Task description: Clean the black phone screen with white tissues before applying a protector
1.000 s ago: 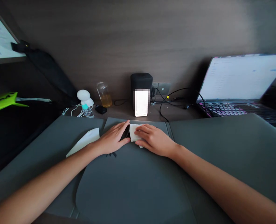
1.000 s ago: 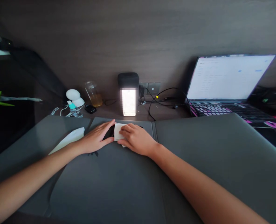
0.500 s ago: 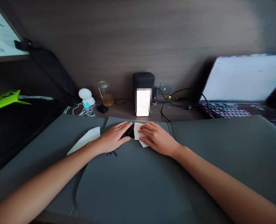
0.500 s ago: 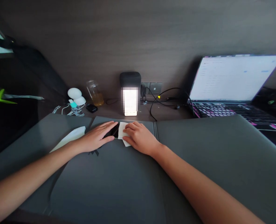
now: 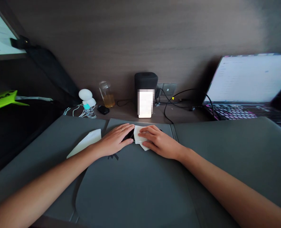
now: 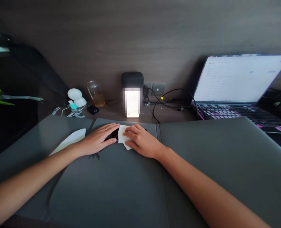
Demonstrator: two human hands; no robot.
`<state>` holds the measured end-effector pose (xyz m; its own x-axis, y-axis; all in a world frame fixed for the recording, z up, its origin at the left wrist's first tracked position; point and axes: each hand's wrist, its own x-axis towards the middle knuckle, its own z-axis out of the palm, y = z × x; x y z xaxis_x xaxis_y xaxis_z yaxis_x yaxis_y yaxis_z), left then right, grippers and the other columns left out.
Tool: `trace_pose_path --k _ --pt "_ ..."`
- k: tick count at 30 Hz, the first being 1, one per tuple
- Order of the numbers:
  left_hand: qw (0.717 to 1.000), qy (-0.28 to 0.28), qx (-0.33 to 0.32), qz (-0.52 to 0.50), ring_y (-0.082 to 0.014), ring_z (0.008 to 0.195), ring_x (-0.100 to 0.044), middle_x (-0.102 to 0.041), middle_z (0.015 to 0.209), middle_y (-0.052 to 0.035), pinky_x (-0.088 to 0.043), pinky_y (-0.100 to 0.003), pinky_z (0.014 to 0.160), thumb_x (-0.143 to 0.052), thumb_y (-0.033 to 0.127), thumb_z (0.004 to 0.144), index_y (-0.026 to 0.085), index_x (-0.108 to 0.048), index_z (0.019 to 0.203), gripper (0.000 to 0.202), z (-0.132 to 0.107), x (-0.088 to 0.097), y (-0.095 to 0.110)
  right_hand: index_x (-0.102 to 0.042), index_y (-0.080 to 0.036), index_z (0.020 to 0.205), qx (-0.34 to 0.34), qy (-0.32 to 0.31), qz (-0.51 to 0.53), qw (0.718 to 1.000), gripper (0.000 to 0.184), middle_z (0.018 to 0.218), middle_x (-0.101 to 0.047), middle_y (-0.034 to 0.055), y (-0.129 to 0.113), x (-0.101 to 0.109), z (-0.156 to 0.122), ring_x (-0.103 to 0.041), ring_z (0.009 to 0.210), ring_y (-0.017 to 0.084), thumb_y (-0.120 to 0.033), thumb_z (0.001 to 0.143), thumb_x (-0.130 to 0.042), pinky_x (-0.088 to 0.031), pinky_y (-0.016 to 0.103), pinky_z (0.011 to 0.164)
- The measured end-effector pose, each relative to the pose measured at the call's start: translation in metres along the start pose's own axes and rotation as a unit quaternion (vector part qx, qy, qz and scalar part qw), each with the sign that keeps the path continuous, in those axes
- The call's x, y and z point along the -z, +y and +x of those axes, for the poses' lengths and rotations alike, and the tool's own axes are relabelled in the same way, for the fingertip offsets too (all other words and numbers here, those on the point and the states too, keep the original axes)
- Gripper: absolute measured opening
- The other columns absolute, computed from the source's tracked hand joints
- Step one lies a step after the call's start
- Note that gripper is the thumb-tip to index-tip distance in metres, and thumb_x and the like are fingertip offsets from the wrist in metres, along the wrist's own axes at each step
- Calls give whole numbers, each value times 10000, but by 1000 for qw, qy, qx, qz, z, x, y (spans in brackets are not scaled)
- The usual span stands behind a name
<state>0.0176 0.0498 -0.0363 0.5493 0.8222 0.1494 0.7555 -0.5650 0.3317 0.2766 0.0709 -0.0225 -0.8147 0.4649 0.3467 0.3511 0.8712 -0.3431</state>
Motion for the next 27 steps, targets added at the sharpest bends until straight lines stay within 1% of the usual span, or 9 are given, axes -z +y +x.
trace_pose_path --k 4,7,11,15,18,20,22,24,27 --pt "1000 19 -9 10 -234 1422 -340 -403 1535 -48 -303 -392 1157 -452 438 1005 267 -301 1491 536 1 -2 -1 -536 -214 1351 25 -14 13 1000 373 1301 -547 120 -1 -1 1 -462 1259 265 -248 985 -474 -436 492 1057" --pt "1000 16 -19 19 -233 1419 -340 -414 1527 -37 -306 -391 1154 -459 445 1006 273 -305 1486 533 2 -2 -1 -550 -212 1336 27 -15 9 999 360 1310 -549 111 -1 -3 1 -465 1266 255 -240 984 -477 -431 471 1068" --pt "999 14 -26 28 -238 1409 -352 -439 1510 -41 -307 -398 1153 -469 434 1006 260 -345 1469 510 4 -1 -1 -630 -185 1217 20 5 -25 999 288 1198 -613 113 0 -2 1 -548 1150 240 -257 988 -471 -461 452 1020" --pt "999 13 -32 33 -243 1398 -367 -446 1505 -34 -305 -407 1154 -463 430 1007 271 -364 1469 498 5 1 0 -671 -182 1090 -7 13 -66 998 224 1073 -642 111 -1 8 -3 -594 1025 244 -268 966 -504 -491 461 938" --pt "999 16 -24 35 -244 1394 -375 -448 1505 -28 -313 -416 1151 -458 447 1005 276 -380 1466 498 4 1 0 -650 -196 1119 -37 -1 -73 997 247 1133 -616 121 3 19 -12 -578 1074 272 -332 923 -585 -490 476 937" --pt "999 18 -24 37 -243 1394 -375 -446 1507 -25 -319 -418 1149 -455 454 1004 274 -409 1451 485 4 0 -1 -628 -222 1162 -52 -19 -56 997 312 1222 -583 120 8 25 -18 -557 1136 285 -376 891 -632 -484 482 956" --pt "999 19 -23 39 -238 1396 -372 -447 1507 -21 -324 -413 1148 -451 461 1005 269 -432 1439 476 4 0 -1 -617 -246 1179 -66 -36 -32 997 335 1283 -554 108 15 29 -24 -553 1157 278 -396 881 -647 -481 471 966" --pt "999 16 -24 41 -233 1398 -369 -446 1507 -21 -323 -406 1150 -448 464 1006 259 -441 1434 474 4 0 -3 -623 -249 1166 -75 -43 -14 996 315 1292 -548 101 22 31 -27 -558 1153 267 -397 888 -640 -481 451 966" --pt "999 16 -28 39 -230 1399 -368 -445 1508 -24 -317 -406 1154 -444 467 1009 254 -446 1432 473 4 -1 -4 -632 -237 1137 -77 -37 -11 996 289 1255 -561 104 26 30 -27 -556 1145 263 -390 892 -639 -478 448 965"
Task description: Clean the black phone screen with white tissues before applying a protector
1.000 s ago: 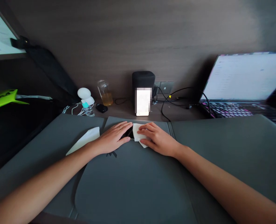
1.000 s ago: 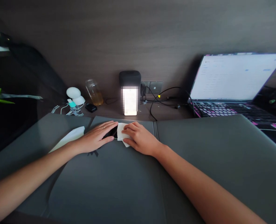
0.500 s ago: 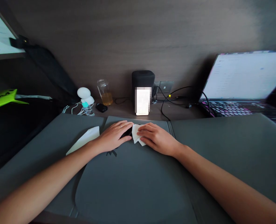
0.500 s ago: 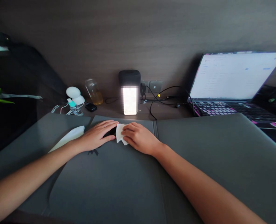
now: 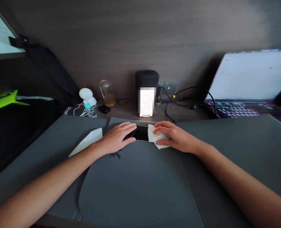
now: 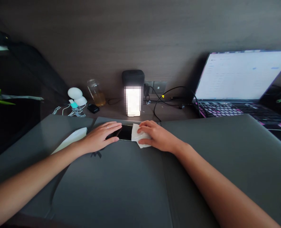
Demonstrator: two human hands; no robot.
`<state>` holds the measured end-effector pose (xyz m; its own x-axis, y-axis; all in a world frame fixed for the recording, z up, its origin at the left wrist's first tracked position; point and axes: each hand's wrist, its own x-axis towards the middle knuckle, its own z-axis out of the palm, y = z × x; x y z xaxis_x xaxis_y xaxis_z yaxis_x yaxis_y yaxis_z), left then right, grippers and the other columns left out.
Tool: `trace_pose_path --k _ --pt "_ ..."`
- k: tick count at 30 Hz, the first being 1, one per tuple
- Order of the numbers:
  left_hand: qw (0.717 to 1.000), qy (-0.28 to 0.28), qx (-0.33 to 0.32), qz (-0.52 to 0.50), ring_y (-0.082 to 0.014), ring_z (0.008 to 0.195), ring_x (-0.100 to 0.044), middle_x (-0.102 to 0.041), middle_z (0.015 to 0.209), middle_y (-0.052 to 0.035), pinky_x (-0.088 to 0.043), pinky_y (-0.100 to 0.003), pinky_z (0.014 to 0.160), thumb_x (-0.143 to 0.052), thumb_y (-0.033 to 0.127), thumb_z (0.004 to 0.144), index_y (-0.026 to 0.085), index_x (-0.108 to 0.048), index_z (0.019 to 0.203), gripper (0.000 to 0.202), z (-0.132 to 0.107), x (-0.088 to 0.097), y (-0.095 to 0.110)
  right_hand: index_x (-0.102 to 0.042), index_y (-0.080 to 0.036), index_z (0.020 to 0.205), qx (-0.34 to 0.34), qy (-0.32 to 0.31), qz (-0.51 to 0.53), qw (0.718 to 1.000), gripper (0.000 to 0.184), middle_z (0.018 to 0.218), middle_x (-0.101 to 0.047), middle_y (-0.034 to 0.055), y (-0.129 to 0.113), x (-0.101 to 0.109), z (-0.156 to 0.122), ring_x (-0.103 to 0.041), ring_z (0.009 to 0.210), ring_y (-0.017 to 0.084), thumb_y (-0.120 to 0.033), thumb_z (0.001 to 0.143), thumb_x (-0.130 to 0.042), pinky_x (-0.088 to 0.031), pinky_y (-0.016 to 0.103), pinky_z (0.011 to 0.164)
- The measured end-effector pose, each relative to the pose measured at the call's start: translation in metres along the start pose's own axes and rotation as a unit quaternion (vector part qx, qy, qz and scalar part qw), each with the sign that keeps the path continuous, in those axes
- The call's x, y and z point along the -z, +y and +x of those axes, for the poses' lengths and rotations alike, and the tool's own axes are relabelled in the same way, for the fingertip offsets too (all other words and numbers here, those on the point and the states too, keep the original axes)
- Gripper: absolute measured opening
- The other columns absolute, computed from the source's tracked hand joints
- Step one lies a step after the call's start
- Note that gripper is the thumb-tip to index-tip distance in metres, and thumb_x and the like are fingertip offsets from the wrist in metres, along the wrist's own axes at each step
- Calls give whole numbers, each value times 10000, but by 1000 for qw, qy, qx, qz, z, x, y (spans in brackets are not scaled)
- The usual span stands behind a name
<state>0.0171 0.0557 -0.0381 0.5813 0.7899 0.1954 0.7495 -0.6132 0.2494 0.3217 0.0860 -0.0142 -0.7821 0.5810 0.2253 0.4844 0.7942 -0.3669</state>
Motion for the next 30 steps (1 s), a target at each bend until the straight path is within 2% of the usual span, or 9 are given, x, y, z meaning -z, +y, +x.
trace_pose_path --k 6,10,15,21,24,30 --pt "1000 5 -1 -15 -232 1402 -367 -453 1503 -19 -310 -409 1159 -475 458 1001 270 -447 1428 467 1 -1 -1 -645 -219 1099 21 27 -26 999 251 1215 -594 110 -14 -8 7 -562 1146 263 -385 913 -615 -477 465 978" --pt "999 12 14 -27 -224 1388 -394 -473 1487 -32 -341 -390 1141 -534 436 977 276 -381 1467 537 1 0 0 -641 -204 1181 54 35 -51 997 273 1315 -597 117 -24 -19 15 -538 1247 263 -335 954 -565 -442 476 1049" --pt "998 14 40 -42 -236 1368 -425 -492 1468 -57 -374 -398 1117 -575 426 951 276 -362 1474 584 1 1 1 -622 -191 1283 82 3 -52 995 347 1368 -595 98 -17 -16 13 -505 1319 242 -333 982 -524 -425 457 1108" --pt "997 10 49 -61 -221 1365 -443 -457 1500 -47 -377 -380 1124 -572 442 946 267 -385 1466 580 1 1 1 -549 -88 1358 75 -4 -98 992 467 1498 -418 154 -17 -17 15 -356 1418 275 -379 1004 -462 -332 481 1178" --pt "997 12 43 -66 -210 1362 -451 -444 1508 -37 -379 -360 1127 -571 422 950 257 -387 1469 575 1 1 3 -472 -56 1413 84 -14 -105 991 539 1507 -396 172 -25 -23 19 -357 1415 284 -401 999 -468 -323 482 1182" --pt "997 22 44 -51 -210 1366 -447 -404 1528 -28 -386 -367 1130 -570 385 953 244 -422 1454 541 -2 1 8 -476 -144 1426 86 -39 -89 992 499 1502 -418 124 -27 -16 16 -362 1414 255 -407 1003 -464 -353 466 1164"
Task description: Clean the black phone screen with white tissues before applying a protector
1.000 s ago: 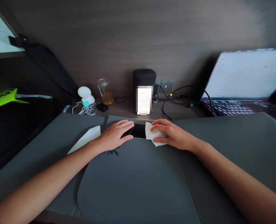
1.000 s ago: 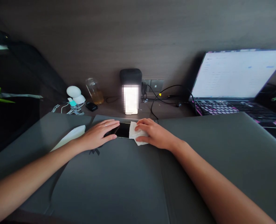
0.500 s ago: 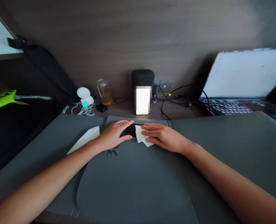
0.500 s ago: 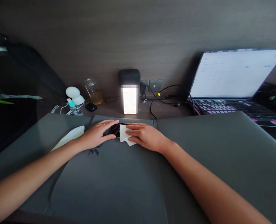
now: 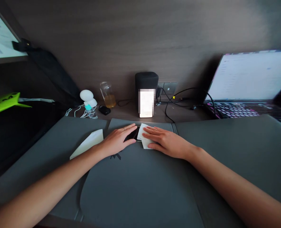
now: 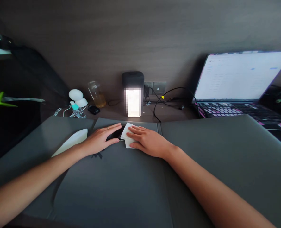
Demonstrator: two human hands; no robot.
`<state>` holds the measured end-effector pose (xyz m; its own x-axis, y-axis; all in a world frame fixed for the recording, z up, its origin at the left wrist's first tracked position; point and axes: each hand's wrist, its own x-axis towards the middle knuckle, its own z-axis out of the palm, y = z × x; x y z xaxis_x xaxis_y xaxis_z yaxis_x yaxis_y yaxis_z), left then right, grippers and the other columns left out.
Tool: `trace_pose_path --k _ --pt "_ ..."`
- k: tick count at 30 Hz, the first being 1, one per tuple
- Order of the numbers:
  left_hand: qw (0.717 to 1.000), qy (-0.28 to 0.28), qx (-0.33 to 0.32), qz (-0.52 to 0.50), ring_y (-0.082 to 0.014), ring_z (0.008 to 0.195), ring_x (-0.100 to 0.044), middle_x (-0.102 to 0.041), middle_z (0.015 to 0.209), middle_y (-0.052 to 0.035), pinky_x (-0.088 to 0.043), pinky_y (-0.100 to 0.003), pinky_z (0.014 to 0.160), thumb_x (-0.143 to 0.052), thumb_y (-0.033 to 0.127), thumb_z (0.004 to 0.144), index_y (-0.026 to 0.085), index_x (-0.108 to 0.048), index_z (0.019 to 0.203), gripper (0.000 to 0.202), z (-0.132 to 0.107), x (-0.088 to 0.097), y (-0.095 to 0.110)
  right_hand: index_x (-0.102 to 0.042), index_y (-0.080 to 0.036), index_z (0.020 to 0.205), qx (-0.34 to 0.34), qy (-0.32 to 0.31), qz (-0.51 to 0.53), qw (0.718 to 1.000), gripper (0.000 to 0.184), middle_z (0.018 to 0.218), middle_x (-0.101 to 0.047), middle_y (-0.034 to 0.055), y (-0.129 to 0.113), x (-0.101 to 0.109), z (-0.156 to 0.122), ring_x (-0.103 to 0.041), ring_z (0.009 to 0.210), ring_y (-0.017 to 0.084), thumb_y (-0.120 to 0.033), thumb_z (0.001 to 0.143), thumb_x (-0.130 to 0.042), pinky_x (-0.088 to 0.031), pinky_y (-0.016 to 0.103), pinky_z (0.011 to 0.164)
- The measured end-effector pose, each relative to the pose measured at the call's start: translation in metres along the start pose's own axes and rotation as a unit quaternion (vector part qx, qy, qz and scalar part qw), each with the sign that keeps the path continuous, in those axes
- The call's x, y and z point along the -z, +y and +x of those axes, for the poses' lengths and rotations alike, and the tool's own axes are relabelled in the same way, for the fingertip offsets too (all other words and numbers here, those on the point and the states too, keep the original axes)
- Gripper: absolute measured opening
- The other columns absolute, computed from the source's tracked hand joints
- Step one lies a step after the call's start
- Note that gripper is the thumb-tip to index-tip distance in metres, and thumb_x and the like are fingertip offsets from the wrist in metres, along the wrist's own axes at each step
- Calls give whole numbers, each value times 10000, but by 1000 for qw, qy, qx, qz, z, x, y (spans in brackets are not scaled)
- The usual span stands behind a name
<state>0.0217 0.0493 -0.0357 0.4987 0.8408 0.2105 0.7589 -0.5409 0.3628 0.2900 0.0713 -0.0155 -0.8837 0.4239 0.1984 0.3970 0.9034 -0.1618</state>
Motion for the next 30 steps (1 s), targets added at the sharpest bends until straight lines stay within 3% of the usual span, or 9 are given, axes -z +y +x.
trace_pose_path --k 11,20,30 --pt "1000 20 -10 -7 -214 1316 -509 -500 1459 -43 -416 -364 1110 -606 364 931 211 -493 1405 511 1 -2 -1 -538 -141 1376 -20 -3 -6 1000 420 1480 -452 126 0 5 -1 -408 1387 253 -313 998 -480 -396 454 1140" --pt "1000 20 -20 12 -218 1319 -505 -499 1456 -49 -418 -368 1108 -593 360 936 201 -521 1384 481 2 -1 1 -512 -127 1385 -16 14 -27 999 466 1490 -437 151 -7 1 3 -390 1397 270 -367 987 -499 -396 469 1138" --pt "999 37 -6 22 -219 1272 -554 -551 1409 -35 -446 -375 1085 -601 380 924 209 -558 1351 461 1 0 6 -538 -168 1360 -25 26 -14 999 395 1484 -458 118 -3 1 -1 -423 1379 247 -305 992 -492 -422 451 1123"
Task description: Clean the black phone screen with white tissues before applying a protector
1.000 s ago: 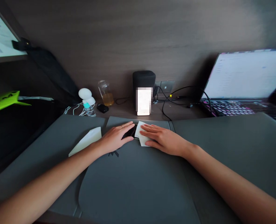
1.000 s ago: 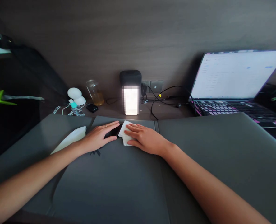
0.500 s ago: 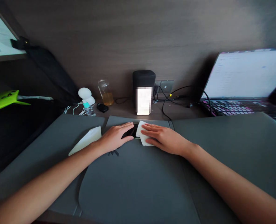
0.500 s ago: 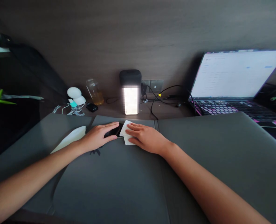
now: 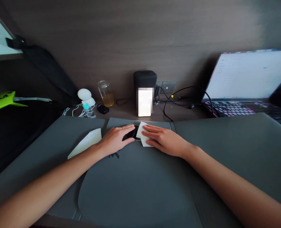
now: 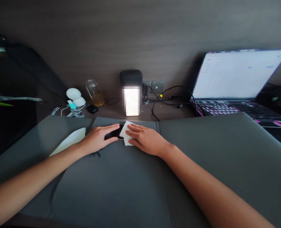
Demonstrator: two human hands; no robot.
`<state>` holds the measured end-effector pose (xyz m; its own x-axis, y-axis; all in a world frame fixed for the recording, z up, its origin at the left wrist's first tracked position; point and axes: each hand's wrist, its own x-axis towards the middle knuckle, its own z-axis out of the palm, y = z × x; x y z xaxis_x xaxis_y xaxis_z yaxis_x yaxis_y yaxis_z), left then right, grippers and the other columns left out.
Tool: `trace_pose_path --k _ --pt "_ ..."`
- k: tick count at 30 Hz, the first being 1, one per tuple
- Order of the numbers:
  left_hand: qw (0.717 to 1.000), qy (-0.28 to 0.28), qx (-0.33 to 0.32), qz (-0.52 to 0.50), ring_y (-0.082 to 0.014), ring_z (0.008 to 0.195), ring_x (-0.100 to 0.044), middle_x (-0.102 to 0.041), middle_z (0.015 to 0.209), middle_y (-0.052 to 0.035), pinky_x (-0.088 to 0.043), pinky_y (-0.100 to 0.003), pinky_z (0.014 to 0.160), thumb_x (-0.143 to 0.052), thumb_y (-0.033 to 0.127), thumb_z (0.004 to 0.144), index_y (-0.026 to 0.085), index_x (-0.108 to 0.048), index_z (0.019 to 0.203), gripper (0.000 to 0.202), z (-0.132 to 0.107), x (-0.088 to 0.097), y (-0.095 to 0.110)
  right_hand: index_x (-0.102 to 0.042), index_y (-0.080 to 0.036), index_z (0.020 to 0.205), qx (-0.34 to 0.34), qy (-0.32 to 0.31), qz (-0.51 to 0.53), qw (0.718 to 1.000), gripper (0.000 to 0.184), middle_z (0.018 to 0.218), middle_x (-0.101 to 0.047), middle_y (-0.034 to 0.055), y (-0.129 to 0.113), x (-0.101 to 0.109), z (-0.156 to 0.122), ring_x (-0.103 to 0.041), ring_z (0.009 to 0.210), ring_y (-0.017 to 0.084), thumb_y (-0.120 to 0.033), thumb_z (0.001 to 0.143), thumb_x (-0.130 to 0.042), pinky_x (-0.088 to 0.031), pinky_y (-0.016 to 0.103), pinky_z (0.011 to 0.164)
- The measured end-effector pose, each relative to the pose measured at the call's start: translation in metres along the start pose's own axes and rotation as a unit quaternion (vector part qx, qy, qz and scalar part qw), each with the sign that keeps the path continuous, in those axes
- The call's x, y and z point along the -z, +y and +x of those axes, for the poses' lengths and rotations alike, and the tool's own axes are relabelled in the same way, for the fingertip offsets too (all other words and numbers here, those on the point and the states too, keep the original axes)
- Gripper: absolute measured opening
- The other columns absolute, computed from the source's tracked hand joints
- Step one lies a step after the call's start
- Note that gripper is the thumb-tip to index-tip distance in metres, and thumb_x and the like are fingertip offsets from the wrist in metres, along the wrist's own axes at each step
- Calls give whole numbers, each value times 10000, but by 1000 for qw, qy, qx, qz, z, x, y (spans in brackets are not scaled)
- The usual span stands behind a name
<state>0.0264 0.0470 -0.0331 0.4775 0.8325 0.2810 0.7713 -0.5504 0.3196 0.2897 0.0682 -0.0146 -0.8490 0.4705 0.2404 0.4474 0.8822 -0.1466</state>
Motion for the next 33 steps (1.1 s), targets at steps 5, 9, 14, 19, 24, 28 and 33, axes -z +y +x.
trace_pose_path --k 5,9,14,19,24,28,33 --pt "1000 4 -3 -6 -222 1263 -563 -558 1403 -39 -448 -376 1083 -605 389 921 217 -555 1352 466 1 -1 0 -528 -130 1369 4 10 7 1000 430 1490 -440 146 -6 -7 7 -385 1402 263 -321 984 -507 -365 460 1161" --pt "1000 1 3 -15 -231 1266 -560 -570 1396 -38 -447 -393 1080 -604 404 921 236 -550 1351 464 1 -1 -1 -542 -166 1366 8 7 32 999 405 1489 -449 106 -5 -5 7 -408 1389 251 -310 992 -488 -380 459 1153" --pt "1000 5 -6 -24 -223 1262 -555 -558 1412 -37 -439 -383 1081 -609 386 924 248 -524 1354 459 2 -1 -3 -591 -191 1322 -15 -2 41 999 360 1456 -496 83 0 -1 4 -458 1354 237 -297 1001 -468 -414 440 1131" --pt "1000 15 5 -13 -241 1344 -460 -544 1420 -66 -393 -413 1115 -637 398 904 230 -502 1367 510 2 -3 -4 -592 -150 1321 -16 -12 39 999 373 1460 -488 113 -2 0 5 -448 1362 242 -295 1007 -452 -405 432 1136" --pt "999 24 38 -1 -259 1307 -501 -560 1399 -87 -414 -435 1093 -653 425 881 230 -535 1336 509 0 -4 -3 -600 -188 1310 -17 -12 41 999 351 1448 -507 89 -1 2 3 -467 1348 242 -288 1000 -469 -438 439 1110" --pt "998 25 54 -11 -269 1285 -525 -567 1393 -72 -427 -440 1079 -674 438 858 260 -544 1327 519 1 -4 -3 -571 -184 1337 -10 -4 31 999 371 1472 -475 101 -4 -2 7 -451 1361 244 -296 992 -489 -423 449 1122" --pt "998 5 56 -23 -258 1291 -522 -554 1411 -63 -423 -423 1082 -667 434 863 270 -521 1355 538 2 -2 -5 -538 -166 1370 10 -8 37 999 397 1493 -445 98 -2 -5 7 -404 1393 229 -296 1002 -472 -376 440 1158"
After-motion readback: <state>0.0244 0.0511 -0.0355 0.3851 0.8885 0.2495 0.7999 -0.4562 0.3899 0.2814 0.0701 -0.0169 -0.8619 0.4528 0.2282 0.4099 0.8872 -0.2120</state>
